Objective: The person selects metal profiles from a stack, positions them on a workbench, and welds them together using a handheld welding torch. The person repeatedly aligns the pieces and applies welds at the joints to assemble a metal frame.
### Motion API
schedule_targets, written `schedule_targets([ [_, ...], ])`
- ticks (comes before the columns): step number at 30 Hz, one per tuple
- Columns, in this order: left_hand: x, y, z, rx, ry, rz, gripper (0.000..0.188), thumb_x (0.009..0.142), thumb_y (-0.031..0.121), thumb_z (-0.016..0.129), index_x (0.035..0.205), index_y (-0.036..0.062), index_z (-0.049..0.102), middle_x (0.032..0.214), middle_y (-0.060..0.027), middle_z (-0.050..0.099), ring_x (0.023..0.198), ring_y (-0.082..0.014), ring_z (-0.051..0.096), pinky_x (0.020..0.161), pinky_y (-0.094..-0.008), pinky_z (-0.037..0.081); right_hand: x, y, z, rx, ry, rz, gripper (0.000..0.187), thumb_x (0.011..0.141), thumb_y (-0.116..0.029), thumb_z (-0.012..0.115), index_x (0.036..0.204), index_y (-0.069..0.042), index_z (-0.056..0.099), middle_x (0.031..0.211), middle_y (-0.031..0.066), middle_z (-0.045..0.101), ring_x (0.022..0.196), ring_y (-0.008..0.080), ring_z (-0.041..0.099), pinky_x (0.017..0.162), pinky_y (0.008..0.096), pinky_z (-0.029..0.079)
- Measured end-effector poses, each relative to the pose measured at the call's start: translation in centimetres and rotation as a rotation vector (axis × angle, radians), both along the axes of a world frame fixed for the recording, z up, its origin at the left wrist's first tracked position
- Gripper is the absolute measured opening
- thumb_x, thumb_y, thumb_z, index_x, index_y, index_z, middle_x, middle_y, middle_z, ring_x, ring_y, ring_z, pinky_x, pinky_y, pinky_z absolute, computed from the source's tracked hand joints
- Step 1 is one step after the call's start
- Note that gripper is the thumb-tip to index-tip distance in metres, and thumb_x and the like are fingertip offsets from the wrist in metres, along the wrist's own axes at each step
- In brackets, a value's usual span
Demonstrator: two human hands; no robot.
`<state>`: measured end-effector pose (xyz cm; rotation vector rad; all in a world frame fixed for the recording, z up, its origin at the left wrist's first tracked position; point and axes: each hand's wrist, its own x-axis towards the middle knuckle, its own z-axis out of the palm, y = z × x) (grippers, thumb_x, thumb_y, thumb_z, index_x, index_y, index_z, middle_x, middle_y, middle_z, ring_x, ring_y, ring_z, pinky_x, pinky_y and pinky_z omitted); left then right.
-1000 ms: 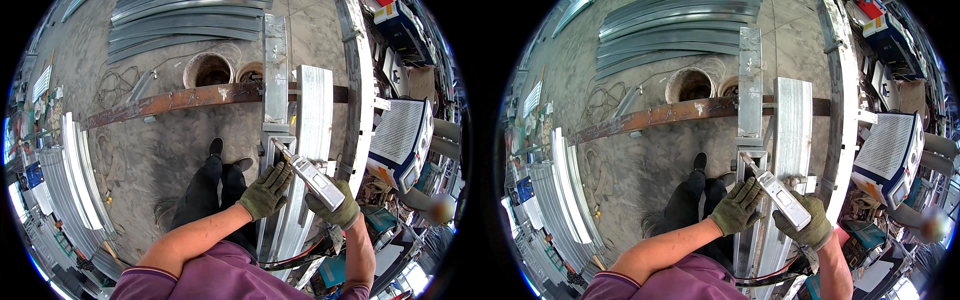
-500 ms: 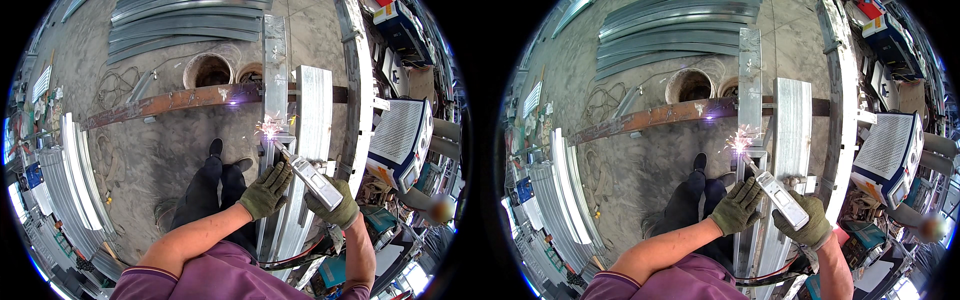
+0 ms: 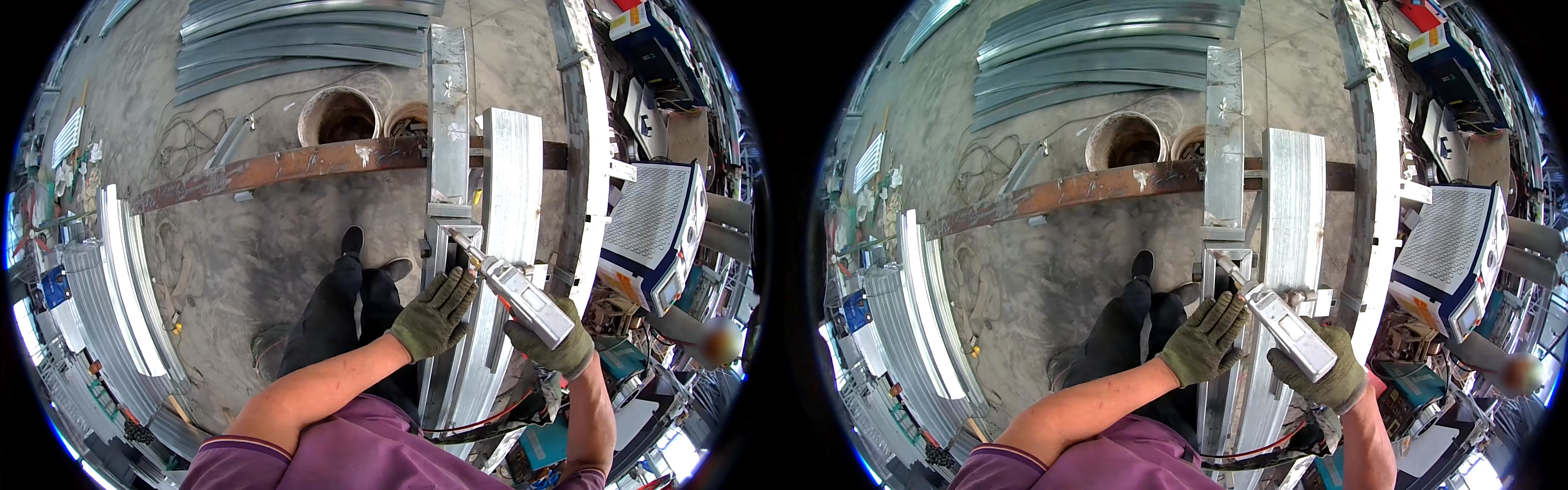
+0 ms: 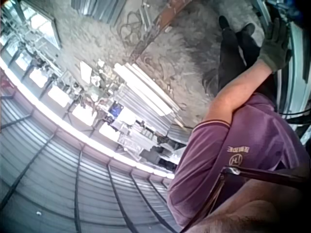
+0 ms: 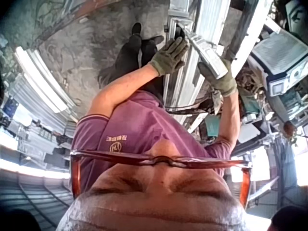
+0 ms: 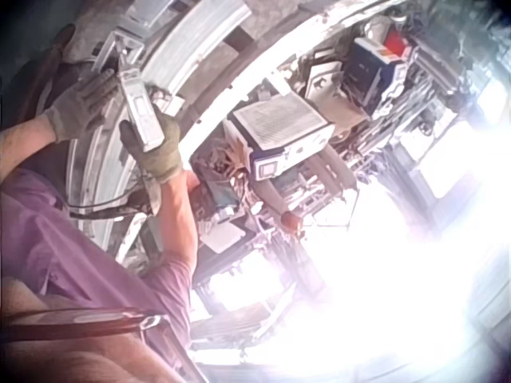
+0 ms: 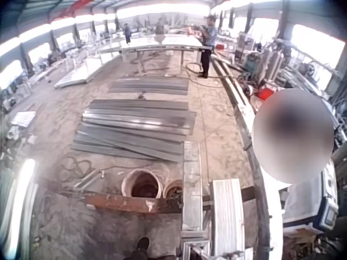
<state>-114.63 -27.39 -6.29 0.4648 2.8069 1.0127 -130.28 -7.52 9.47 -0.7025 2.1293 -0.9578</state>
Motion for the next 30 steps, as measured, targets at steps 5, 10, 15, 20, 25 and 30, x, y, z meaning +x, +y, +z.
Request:
schedule_targets([
  [5,0.0,0.1,-0.1,0.042,0.035,0.025,0.082,0.103,0.04,0.056,0.168,-0.0039,0.029,0.176,-0.0243,0.025,0.166,-0.0388,0.02,0.136,-0.0521,0.016,0.1,0.3,-1.7,-0.053,0.147,0.099,0.035,0.088,-0.018,0.083,0.119,-0.003,0.074,0.079,0.0125,0.072,0.067,0.0318,0.071,0.063,0.0397,0.057],
  [10,0.1,0.1,-0.1,0.028,0.022,0.021,0.083,0.103,0.04,0.056,0.168,-0.0038,0.029,0.176,-0.0244,0.025,0.166,-0.0392,0.02,0.136,-0.0523,0.015,0.3,0.6,-2.0,-0.013,0.073,0.079,0.037,0.088,-0.02,0.083,0.12,-0.005,0.074,0.082,0.0131,0.072,0.067,0.0336,0.071,0.063,0.0406,0.058],
  [15,0.1,0.2,-0.3,0.03,0.031,0.021,0.084,0.103,0.041,0.057,0.168,-0.0036,0.028,0.176,-0.0245,0.025,0.166,-0.039,0.019,0.136,-0.0524,0.015,0.0,0.2,-1.5,0.017,0.053,0.084,0.037,0.087,-0.02,0.084,0.119,-0.004,0.074,0.081,0.0125,0.072,0.067,0.0344,0.071,0.063,0.0412,0.058],
  [20,0.1,0.2,-0.3,0.04,0.038,0.031,0.084,0.102,0.04,0.057,0.168,-0.0036,0.029,0.176,-0.0245,0.024,0.166,-0.0389,0.019,0.136,-0.0522,0.015,0.2,0.3,-2.0,0.041,0.091,0.119,0.037,0.086,-0.02,0.083,0.119,-0.005,0.074,0.082,0.0122,0.072,0.066,0.0351,0.07,0.062,0.0425,0.057],
  [25,0.0,0.1,-0.1,0.04,0.032,0.028,0.083,0.102,0.04,0.057,0.168,-0.0036,0.03,0.176,-0.0247,0.025,0.166,-0.039,0.019,0.136,-0.0521,0.016,0.3,0.2,-2.0,0.034,0.139,0.133,0.037,0.085,-0.019,0.084,0.118,-0.006,0.074,0.085,0.0117,0.072,0.067,0.0347,0.071,0.062,0.0428,0.058],
  [30,0.1,0.1,-0.2,0.051,0.031,0.033,0.083,0.102,0.04,0.057,0.167,-0.004,0.031,0.176,-0.0246,0.026,0.166,-0.0392,0.019,0.136,-0.0525,0.017,0.1,-0.5,-1.4,0.003,0.131,0.107,0.023,0.089,-0.013,0.081,0.108,-0.002,0.073,0.078,0.01,0.069,0.063,0.0235,0.067,0.062,0.0369,0.057],
])
